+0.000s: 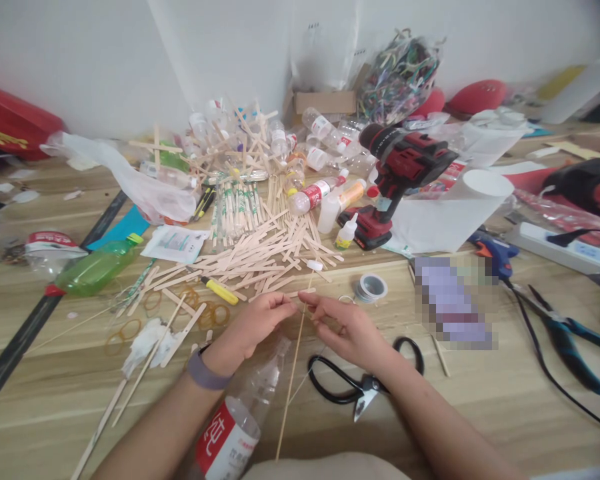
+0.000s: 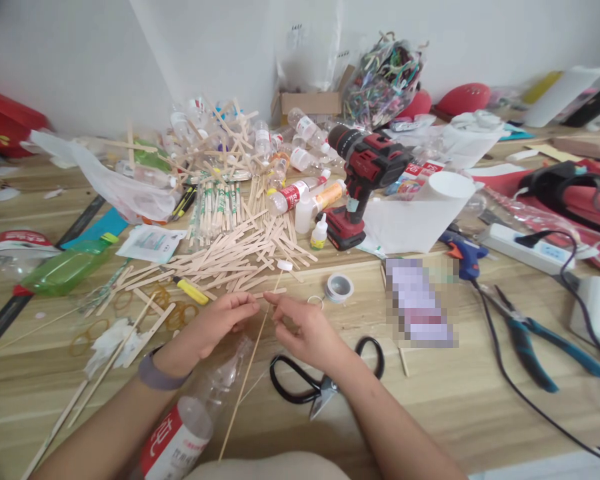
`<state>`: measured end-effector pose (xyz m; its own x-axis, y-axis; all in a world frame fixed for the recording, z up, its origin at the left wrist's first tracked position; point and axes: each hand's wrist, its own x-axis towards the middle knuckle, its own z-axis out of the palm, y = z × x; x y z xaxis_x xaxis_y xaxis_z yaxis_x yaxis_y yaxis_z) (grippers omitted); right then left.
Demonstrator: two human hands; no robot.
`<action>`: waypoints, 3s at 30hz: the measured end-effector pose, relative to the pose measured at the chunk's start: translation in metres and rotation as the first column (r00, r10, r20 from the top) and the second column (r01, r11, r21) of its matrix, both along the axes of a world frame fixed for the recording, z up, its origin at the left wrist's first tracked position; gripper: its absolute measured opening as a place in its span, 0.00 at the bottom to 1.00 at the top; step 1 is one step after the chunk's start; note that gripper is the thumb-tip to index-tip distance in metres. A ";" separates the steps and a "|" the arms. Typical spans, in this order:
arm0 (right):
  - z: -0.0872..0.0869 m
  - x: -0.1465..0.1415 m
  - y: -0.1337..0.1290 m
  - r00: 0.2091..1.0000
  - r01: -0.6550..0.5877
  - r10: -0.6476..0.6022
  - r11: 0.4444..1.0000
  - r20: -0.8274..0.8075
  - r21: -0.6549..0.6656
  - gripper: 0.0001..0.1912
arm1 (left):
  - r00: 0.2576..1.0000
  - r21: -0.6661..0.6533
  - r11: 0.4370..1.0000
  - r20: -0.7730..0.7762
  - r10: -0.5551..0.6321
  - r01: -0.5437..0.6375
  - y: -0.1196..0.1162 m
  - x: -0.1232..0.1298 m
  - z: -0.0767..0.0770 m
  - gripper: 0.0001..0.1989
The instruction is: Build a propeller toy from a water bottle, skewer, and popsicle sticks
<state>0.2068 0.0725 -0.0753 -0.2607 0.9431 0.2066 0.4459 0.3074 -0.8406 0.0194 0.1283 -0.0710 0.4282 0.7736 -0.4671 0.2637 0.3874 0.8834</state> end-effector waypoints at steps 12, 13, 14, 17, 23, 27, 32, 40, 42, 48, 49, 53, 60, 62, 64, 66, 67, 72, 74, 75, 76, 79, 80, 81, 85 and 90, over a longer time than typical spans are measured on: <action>0.003 -0.002 0.000 0.990 -0.122 0.115 0.989 0.083 0.083 0.11 | 0.997 -0.074 0.997 0.077 0.015 -0.009 -0.001 0.006 -0.003 0.13; 0.003 -0.002 0.000 0.989 -0.128 0.120 0.987 0.083 0.092 0.11 | 0.997 -0.080 0.997 0.080 0.022 -0.016 -0.002 0.008 -0.004 0.13; 0.003 -0.002 0.000 0.989 -0.130 0.122 0.986 0.084 0.101 0.11 | 0.996 -0.081 0.996 0.081 0.031 -0.024 -0.003 0.009 -0.004 0.13; 0.003 -0.002 0.000 0.990 -0.123 0.113 0.985 0.086 0.123 0.11 | 0.996 -0.066 0.996 0.071 0.061 -0.056 -0.005 0.010 -0.003 0.13; 0.001 -0.002 0.001 0.989 -0.128 0.117 0.985 0.095 0.118 0.10 | 0.996 -0.049 0.998 0.079 0.042 -0.038 -0.006 0.010 0.005 0.12; 0.002 -0.002 0.001 0.985 -0.143 0.130 0.982 0.116 0.120 0.10 | 0.996 -0.022 1.000 0.086 -0.004 0.006 -0.006 0.010 0.010 0.11; 0.004 -0.002 0.001 0.986 -0.127 0.115 0.987 0.121 0.094 0.09 | 0.996 0.039 0.998 0.079 -0.044 0.041 -0.006 0.009 0.012 0.10; 0.004 -0.010 0.003 0.998 0.033 -0.037 0.997 -0.053 -0.071 0.08 | 0.978 0.281 0.941 -0.140 -0.156 0.191 -0.006 0.006 0.017 0.10; 0.004 -0.010 0.005 0.990 0.055 -0.073 0.988 -0.122 -0.147 0.08 | 0.957 0.326 0.912 -0.226 -0.182 0.251 -0.006 0.006 0.021 0.10; 0.001 -0.010 0.010 0.971 0.091 -0.136 0.970 -0.196 -0.225 0.07 | 0.943 0.390 0.880 -0.293 -0.160 0.271 -0.008 0.007 0.023 0.09; -0.001 -0.010 0.010 0.969 0.099 -0.146 0.969 -0.201 -0.226 0.07 | 0.945 0.385 0.886 -0.292 -0.148 0.258 -0.007 0.007 0.022 0.09; -0.007 -0.012 0.010 0.966 0.115 -0.157 0.972 -0.207 -0.204 0.11 | 0.967 0.331 0.926 -0.232 -0.106 0.181 -0.007 0.007 0.015 0.10; -0.010 -0.014 0.008 0.987 0.143 -0.148 0.987 -0.066 -0.073 0.12 | 0.979 0.308 0.944 -0.196 -0.059 0.119 -0.008 0.004 0.007 0.11; -0.009 -0.015 0.008 0.988 0.144 -0.146 0.989 -0.052 -0.038 0.12 | 0.976 0.322 0.938 -0.207 -0.063 0.129 -0.008 0.004 0.008 0.11; -0.007 -0.017 0.008 0.990 0.136 -0.137 0.991 -0.039 -0.007 0.12 | 0.973 0.334 0.933 -0.221 -0.064 0.137 -0.008 0.004 0.010 0.11; -0.006 -0.017 0.008 0.991 0.130 -0.130 0.991 -0.023 0.018 0.11 | 0.965 0.351 0.924 -0.254 -0.060 0.150 -0.008 0.005 0.011 0.11; -0.005 -0.017 0.009 0.992 0.129 -0.128 0.991 -0.014 0.028 0.11 | 0.960 0.360 0.920 -0.273 -0.058 0.158 -0.008 0.005 0.012 0.10; -0.009 -0.017 0.009 0.990 0.130 -0.135 0.988 0.051 0.088 0.09 | 0.949 0.389 0.904 -0.311 -0.052 0.177 -0.010 0.009 0.018 0.08; -0.012 -0.017 0.009 0.987 0.132 -0.142 0.984 0.081 0.118 0.08 | 0.952 0.381 0.909 -0.302 -0.048 0.166 -0.010 0.010 0.019 0.08; -0.013 -0.017 0.009 0.985 0.133 -0.147 0.982 0.093 0.135 0.07 | 0.956 0.368 0.916 -0.289 -0.048 0.157 -0.010 0.010 0.020 0.07; -0.015 -0.017 0.009 0.983 0.136 -0.152 0.979 0.101 0.153 0.07 | 0.963 0.342 0.929 -0.264 -0.048 0.141 -0.009 0.011 0.019 0.07; -0.017 -0.018 0.007 0.980 0.138 -0.164 0.968 0.111 0.211 0.07 | 0.986 0.215 0.973 -0.160 -0.051 0.085 -0.007 0.010 0.015 0.07; -0.017 -0.018 0.006 0.979 0.139 -0.169 0.963 0.116 0.229 0.07 | 0.990 0.174 0.982 -0.131 -0.052 0.075 -0.006 0.010 0.014 0.08; -0.017 -0.018 0.005 0.975 0.140 -0.177 0.957 0.131 0.252 0.07 | 0.993 0.142 0.987 -0.109 -0.055 0.070 -0.006 0.010 0.012 0.08; -0.015 -0.016 0.002 0.937 0.102 -0.216 0.921 0.274 0.377 0.07 | 0.994 0.088 0.992 -0.071 -0.086 0.092 -0.002 0.007 0.006 0.10; -0.012 -0.012 0.002 0.948 -0.002 -0.099 0.948 0.302 0.317 0.07 | 0.988 0.113 0.983 -0.060 -0.140 0.146 -0.001 0.005 0.007 0.09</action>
